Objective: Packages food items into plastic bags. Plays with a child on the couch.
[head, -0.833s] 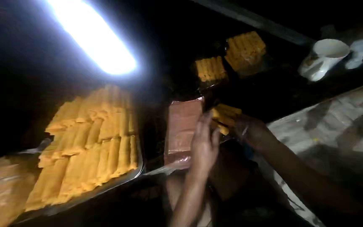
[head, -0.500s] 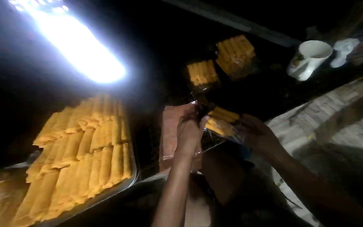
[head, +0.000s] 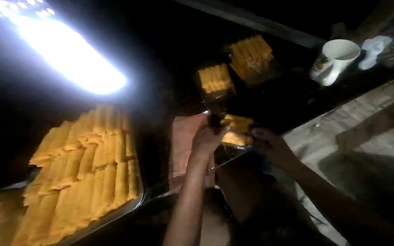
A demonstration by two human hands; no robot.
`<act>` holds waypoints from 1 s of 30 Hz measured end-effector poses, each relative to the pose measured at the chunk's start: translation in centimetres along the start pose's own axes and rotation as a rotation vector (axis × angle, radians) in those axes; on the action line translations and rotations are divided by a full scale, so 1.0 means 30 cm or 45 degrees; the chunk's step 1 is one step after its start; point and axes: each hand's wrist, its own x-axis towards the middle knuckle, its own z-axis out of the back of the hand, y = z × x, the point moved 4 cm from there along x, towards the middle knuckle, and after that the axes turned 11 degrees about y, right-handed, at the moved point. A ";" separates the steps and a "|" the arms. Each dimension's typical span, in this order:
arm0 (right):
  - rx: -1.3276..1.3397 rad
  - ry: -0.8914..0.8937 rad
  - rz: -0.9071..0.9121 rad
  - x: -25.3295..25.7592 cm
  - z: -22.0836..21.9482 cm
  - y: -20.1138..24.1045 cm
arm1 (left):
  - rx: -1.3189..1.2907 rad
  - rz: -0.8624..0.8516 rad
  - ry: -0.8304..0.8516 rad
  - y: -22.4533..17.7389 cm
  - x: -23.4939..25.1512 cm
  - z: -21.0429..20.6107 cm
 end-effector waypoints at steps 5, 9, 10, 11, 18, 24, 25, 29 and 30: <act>-0.117 0.058 0.030 0.015 0.012 -0.003 | -0.060 -0.063 0.014 0.002 0.007 0.001; -0.239 0.048 0.024 0.017 0.010 0.009 | -0.203 -0.157 0.049 -0.010 0.000 -0.001; -0.282 0.051 -0.009 0.020 0.011 0.020 | -0.235 -0.165 0.052 -0.013 -0.001 -0.002; -0.321 0.061 -0.049 0.026 0.013 0.029 | -0.263 -0.177 0.055 -0.017 0.000 -0.005; -0.458 0.008 -0.138 0.058 0.017 0.034 | -0.343 -0.247 0.058 -0.019 0.023 -0.020; -0.259 0.196 -0.057 0.065 0.056 0.007 | -0.154 -0.089 0.001 -0.008 -0.013 0.001; -0.265 0.250 -0.047 0.065 0.059 0.013 | -0.102 -0.048 -0.012 -0.010 -0.018 0.002; -0.319 0.391 -0.065 0.079 0.045 0.047 | -0.046 0.021 -0.006 -0.027 -0.012 -0.005; -0.340 0.420 -0.086 0.083 0.041 0.054 | -0.068 0.023 -0.010 -0.028 -0.007 -0.007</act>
